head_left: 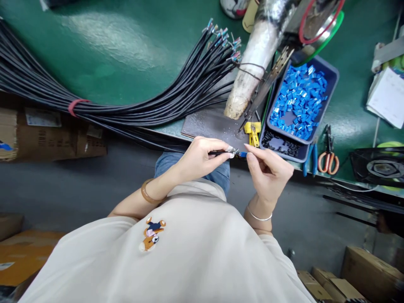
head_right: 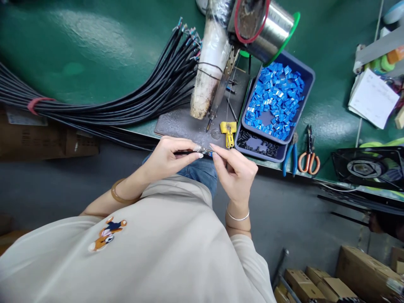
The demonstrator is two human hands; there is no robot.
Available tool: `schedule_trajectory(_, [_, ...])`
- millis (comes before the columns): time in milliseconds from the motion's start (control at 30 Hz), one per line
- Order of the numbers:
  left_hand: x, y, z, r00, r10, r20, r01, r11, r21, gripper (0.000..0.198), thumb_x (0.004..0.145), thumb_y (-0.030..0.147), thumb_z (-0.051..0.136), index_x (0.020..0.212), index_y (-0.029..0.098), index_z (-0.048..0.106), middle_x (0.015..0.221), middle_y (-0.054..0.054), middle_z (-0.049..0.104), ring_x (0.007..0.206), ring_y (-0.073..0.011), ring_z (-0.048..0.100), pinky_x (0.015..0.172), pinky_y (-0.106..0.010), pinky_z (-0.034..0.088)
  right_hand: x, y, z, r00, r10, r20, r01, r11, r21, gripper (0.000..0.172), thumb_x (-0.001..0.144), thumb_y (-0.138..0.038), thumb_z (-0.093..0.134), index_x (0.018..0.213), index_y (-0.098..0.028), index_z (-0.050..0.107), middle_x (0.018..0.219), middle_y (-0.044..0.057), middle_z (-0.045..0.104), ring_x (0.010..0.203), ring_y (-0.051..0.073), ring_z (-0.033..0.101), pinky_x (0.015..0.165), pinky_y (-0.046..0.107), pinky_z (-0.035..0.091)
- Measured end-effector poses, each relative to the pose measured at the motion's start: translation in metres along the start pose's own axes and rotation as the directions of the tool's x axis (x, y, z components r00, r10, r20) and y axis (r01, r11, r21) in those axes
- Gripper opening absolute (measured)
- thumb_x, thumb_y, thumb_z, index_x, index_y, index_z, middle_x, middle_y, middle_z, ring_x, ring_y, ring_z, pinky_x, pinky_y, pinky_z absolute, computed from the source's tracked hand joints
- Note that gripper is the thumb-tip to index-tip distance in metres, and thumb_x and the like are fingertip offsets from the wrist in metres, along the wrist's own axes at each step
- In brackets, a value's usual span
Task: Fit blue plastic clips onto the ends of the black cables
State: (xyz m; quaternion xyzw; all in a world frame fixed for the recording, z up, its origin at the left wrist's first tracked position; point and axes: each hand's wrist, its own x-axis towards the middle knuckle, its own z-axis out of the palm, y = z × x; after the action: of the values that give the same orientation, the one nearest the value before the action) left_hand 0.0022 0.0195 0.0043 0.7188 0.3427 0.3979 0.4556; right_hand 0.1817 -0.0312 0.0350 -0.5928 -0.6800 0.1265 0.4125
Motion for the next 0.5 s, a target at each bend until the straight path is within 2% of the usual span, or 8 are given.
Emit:
schedule_trajectory(133, [0.002, 0.001, -0.002, 0.997, 0.028, 0.074, -0.027, 1.0, -0.006, 0.015, 0.087, 0.02, 0.063, 0.085, 0.011, 0.076, 0.071, -0.004, 0.071, 0.059, -0.0086, 0.057, 0.057, -0.02, 0.04, 0.0, 0.006, 0.0, 0.978, 0.146, 0.147, -0.165, 0.978, 0.126, 0.014, 0.09, -0.026, 0.062, 0.093, -0.023, 0.076, 0.066, -0.004, 0.064, 0.049, 0.004, 0.04, 0.045, 0.022, 0.029])
schedule_trajectory(200, [0.002, 0.001, -0.003, 0.994, 0.032, 0.103, -0.033, 0.999, 0.005, 0.015, 0.087, 0.02, 0.064, 0.088, 0.013, 0.077, 0.07, -0.003, 0.07, 0.056, -0.0079, 0.054, 0.055, -0.021, 0.037, 0.002, 0.011, 0.001, 0.953, 0.213, 0.214, -0.254, 0.949, 0.187, 0.017, 0.091, -0.03, 0.06, 0.09, -0.021, 0.075, 0.061, -0.004, 0.061, 0.046, 0.004, 0.038, 0.043, 0.021, 0.027])
schedule_trajectory(267, [0.001, -0.001, -0.002, 0.993, 0.025, 0.114, -0.028, 0.999, 0.02, 0.016, 0.087, 0.022, 0.064, 0.09, 0.014, 0.077, 0.069, -0.003, 0.07, 0.055, -0.0078, 0.053, 0.055, -0.021, 0.036, 0.003, 0.015, 0.001, 0.934, 0.219, 0.282, -0.28, 0.94, 0.197, 0.018, 0.091, -0.031, 0.06, 0.089, -0.021, 0.075, 0.058, -0.005, 0.06, 0.045, 0.004, 0.036, 0.043, 0.021, 0.026])
schedule_trajectory(367, [0.0, -0.002, -0.002, 0.994, 0.012, 0.111, -0.014, 1.0, 0.019, 0.018, 0.089, 0.024, 0.063, 0.089, 0.014, 0.077, 0.071, -0.003, 0.07, 0.056, -0.0082, 0.055, 0.056, -0.021, 0.037, 0.002, 0.016, 0.001, 0.959, 0.15, 0.239, -0.19, 0.97, 0.153, 0.013, 0.09, -0.026, 0.063, 0.093, -0.023, 0.075, 0.068, -0.004, 0.068, 0.048, 0.004, 0.041, 0.045, 0.02, 0.031])
schedule_trajectory(500, [0.001, -0.002, -0.002, 0.992, 0.001, 0.125, -0.002, 1.0, 0.002, 0.017, 0.089, 0.023, 0.061, 0.088, 0.013, 0.075, 0.077, -0.004, 0.072, 0.064, -0.0097, 0.06, 0.061, -0.021, 0.041, -0.004, 0.016, 0.002, 0.989, -0.043, 0.14, 0.039, 0.999, 0.029, 0.011, 0.085, -0.02, 0.068, 0.094, -0.025, 0.073, 0.07, -0.006, 0.07, 0.05, 0.005, 0.05, 0.049, 0.019, 0.038])
